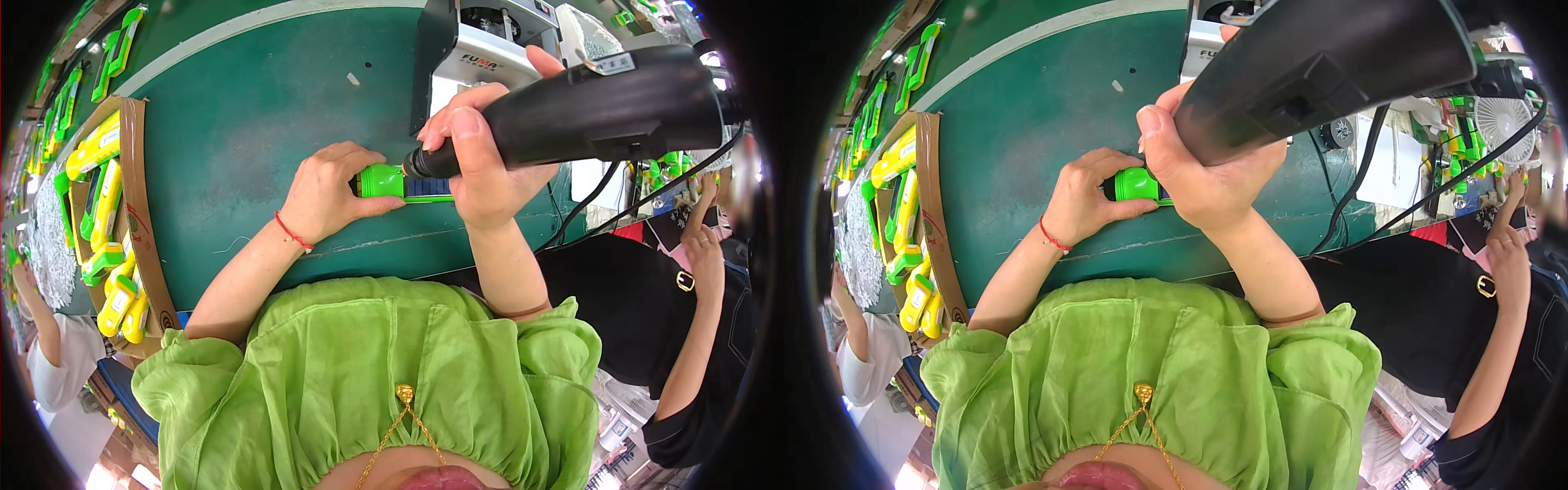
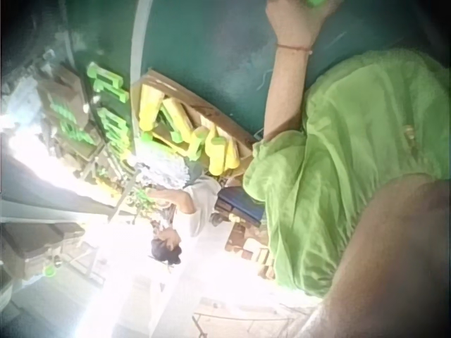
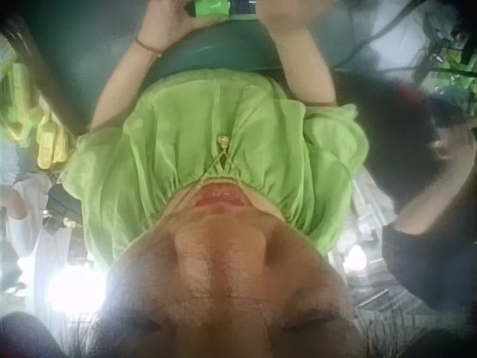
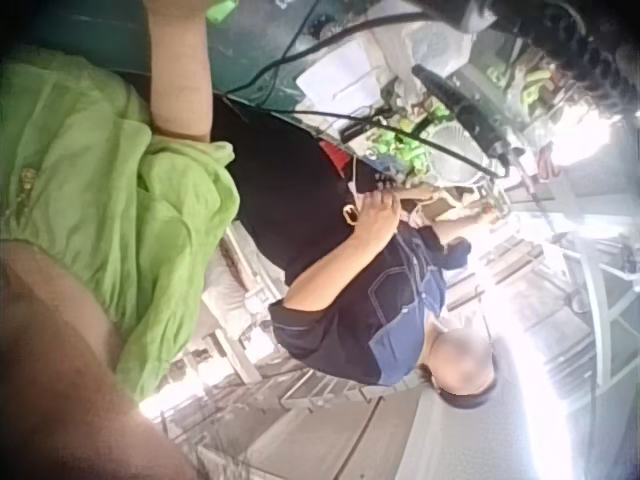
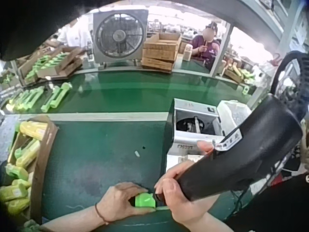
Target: Assemble solar-powered flashlights by installing components and securing the body with an electric screwdriver.
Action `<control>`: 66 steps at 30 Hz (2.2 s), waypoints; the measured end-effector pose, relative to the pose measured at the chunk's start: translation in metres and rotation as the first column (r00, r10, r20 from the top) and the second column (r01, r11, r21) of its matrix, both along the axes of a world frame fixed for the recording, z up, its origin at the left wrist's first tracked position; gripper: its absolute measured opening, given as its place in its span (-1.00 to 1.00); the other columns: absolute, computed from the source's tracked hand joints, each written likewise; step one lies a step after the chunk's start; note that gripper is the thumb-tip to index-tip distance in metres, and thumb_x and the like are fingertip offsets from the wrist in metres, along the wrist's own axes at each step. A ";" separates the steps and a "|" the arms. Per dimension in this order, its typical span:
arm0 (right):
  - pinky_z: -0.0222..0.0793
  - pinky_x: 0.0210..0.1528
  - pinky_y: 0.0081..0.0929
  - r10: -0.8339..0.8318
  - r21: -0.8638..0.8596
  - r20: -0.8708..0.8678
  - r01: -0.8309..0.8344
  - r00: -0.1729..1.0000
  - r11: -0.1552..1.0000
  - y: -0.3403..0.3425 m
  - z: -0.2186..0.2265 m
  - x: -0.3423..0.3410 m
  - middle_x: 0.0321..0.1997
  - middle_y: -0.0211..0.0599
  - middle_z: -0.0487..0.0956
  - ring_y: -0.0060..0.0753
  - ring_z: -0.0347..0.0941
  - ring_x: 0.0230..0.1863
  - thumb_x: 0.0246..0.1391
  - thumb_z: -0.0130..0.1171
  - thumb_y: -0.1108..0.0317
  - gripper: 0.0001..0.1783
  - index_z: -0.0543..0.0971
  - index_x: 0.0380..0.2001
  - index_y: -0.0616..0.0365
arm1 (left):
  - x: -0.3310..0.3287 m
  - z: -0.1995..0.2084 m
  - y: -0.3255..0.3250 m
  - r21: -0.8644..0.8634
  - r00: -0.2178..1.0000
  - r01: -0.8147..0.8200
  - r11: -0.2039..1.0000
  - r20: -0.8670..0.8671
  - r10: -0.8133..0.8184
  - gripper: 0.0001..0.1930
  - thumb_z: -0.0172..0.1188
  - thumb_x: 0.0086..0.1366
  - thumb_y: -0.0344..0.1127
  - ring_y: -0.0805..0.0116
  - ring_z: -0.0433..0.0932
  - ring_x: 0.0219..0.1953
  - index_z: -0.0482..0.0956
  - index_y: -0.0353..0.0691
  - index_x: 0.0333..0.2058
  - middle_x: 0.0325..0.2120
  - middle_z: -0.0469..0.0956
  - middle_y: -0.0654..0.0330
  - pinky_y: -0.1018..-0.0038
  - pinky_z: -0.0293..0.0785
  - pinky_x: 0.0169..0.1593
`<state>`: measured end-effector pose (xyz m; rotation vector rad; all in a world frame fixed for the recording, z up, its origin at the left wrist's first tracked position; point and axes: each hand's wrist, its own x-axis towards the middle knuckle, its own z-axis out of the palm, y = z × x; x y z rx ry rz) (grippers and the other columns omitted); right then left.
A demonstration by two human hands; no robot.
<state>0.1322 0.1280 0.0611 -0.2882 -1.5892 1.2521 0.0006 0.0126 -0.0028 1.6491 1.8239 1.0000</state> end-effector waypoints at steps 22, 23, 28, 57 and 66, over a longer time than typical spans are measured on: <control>0.36 -0.52 -0.65 -0.101 -0.152 -0.079 0.088 0.992 0.984 -0.014 -0.016 -0.015 -0.54 -0.38 0.52 -0.64 0.44 -0.54 -0.19 0.28 0.76 -0.74 0.45 -0.44 0.28 | 0.000 -0.003 0.001 0.085 0.993 0.033 0.996 -0.114 -0.023 -0.47 0.48 -0.18 -0.11 0.14 0.51 -0.28 0.58 -0.18 -0.20 -0.36 0.53 0.17 0.28 0.46 -0.18; 0.38 -0.50 -0.64 -0.104 -0.071 -0.051 0.100 0.993 0.992 -0.013 -0.017 -0.015 -0.51 -0.38 0.52 -0.63 0.44 -0.52 -0.20 0.29 0.74 -0.71 0.44 -0.40 0.28 | 0.001 -0.002 -0.001 0.086 0.993 0.038 0.996 -0.117 -0.028 -0.47 0.48 -0.18 -0.11 0.14 0.51 -0.28 0.58 -0.18 -0.20 -0.36 0.53 0.17 0.28 0.46 -0.18; 0.46 -0.46 -0.52 -0.178 0.027 0.145 0.176 0.973 0.984 -0.018 -0.018 -0.010 -0.49 -0.23 0.53 -0.47 0.47 -0.57 -0.09 0.16 0.73 -0.31 0.14 0.13 0.38 | 0.005 0.000 -0.002 0.125 0.980 0.048 0.991 -0.199 -0.022 -0.52 0.46 -0.15 -0.17 0.16 0.51 -0.23 0.58 -0.19 -0.21 -0.32 0.52 0.18 0.30 0.48 -0.15; 0.49 -0.46 -0.38 -0.230 0.225 -0.093 0.246 0.969 0.943 0.058 0.038 0.041 -0.62 -0.11 0.49 -0.35 0.42 -0.64 0.03 0.09 0.46 -0.27 -0.02 0.18 0.43 | -0.009 0.001 0.000 0.110 0.953 0.031 0.993 -0.303 0.004 -0.50 0.44 -0.10 -0.32 0.16 0.52 -0.18 0.56 -0.16 -0.10 -0.20 0.54 0.17 0.35 0.51 -0.15; 0.49 -0.44 -0.33 -0.173 0.172 -0.087 0.186 0.981 0.967 0.047 0.040 0.044 -0.58 -0.12 0.48 -0.35 0.42 -0.63 0.06 0.05 0.44 -0.29 -0.01 0.22 0.33 | 0.001 0.013 0.004 0.290 0.914 0.009 0.957 -0.391 0.110 -0.43 0.48 -0.16 -0.16 0.15 0.50 -0.17 0.57 -0.19 -0.12 -0.22 0.54 0.18 0.29 0.42 -0.08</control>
